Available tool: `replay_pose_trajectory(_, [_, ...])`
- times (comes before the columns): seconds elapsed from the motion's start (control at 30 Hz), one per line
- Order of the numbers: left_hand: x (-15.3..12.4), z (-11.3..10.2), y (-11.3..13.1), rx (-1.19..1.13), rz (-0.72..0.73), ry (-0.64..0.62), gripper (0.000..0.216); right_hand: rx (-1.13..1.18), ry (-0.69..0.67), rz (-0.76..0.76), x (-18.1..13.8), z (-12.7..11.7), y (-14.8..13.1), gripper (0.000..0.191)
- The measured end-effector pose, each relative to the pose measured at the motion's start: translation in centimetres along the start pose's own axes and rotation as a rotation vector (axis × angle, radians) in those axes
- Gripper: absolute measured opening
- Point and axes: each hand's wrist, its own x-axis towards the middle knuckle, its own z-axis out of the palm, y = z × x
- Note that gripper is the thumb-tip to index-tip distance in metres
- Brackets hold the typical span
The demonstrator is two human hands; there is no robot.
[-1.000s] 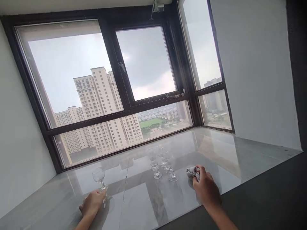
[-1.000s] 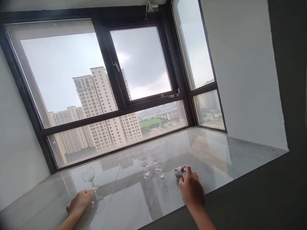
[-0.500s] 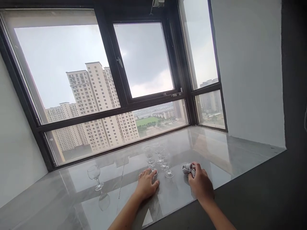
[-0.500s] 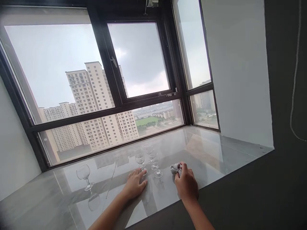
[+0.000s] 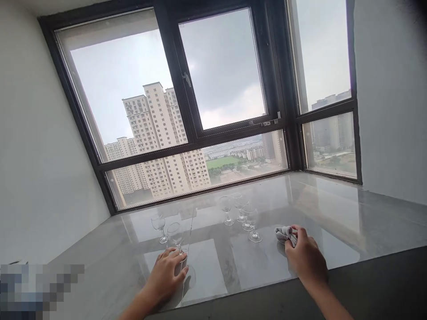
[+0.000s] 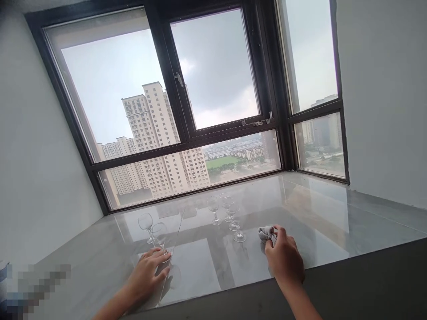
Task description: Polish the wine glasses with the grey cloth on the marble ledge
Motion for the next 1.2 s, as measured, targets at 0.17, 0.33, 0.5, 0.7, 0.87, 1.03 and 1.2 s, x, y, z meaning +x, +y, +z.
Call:
replay_pose_trajectory(0.17, [-0.7, -1.5, -5.6, 0.132, -0.217, -0.024, 0.05, -0.004, -0.036, 0.015, 0.1, 0.0, 0.2, 0.032])
replay_pose_trajectory(0.33, [1.0, -1.0, -7.8, 0.126, -0.263, -0.062, 0.054, 0.002, -0.004, -0.042, 0.3, 0.8, 0.9, 0.031])
replay_pose_trajectory(0.5, [0.7, 0.6, -9.4, 0.163, -0.286, -0.102, 0.062, 0.003, 0.003, -0.036, 0.3, 0.9, 0.9, 0.03])
replay_pose_trajectory(0.7, [-0.8, 1.0, -3.1, 0.29, -0.356, -0.125, 0.067, -0.007, -0.016, 0.005, 0.1, 0.2, 0.1, 0.029])
replay_pose_trajectory(0.87, [2.4, 2.0, 6.7, 0.066, -0.05, -0.131, 0.061, 0.002, -0.013, 0.0, 0.1, 0.3, 0.2, 0.029])
replay_pose_trajectory(1.03, [10.6, 4.4, 13.6, -0.058, 0.111, -0.156, 0.068, 0.011, -0.057, 0.029, 0.1, 0.0, 0.0, 0.029])
replay_pose_trajectory(1.2, [16.6, 6.3, 16.6, -0.034, 0.004, -0.128, 0.065, 0.021, -0.042, 0.036, 0.1, 0.0, -0.2, 0.029])
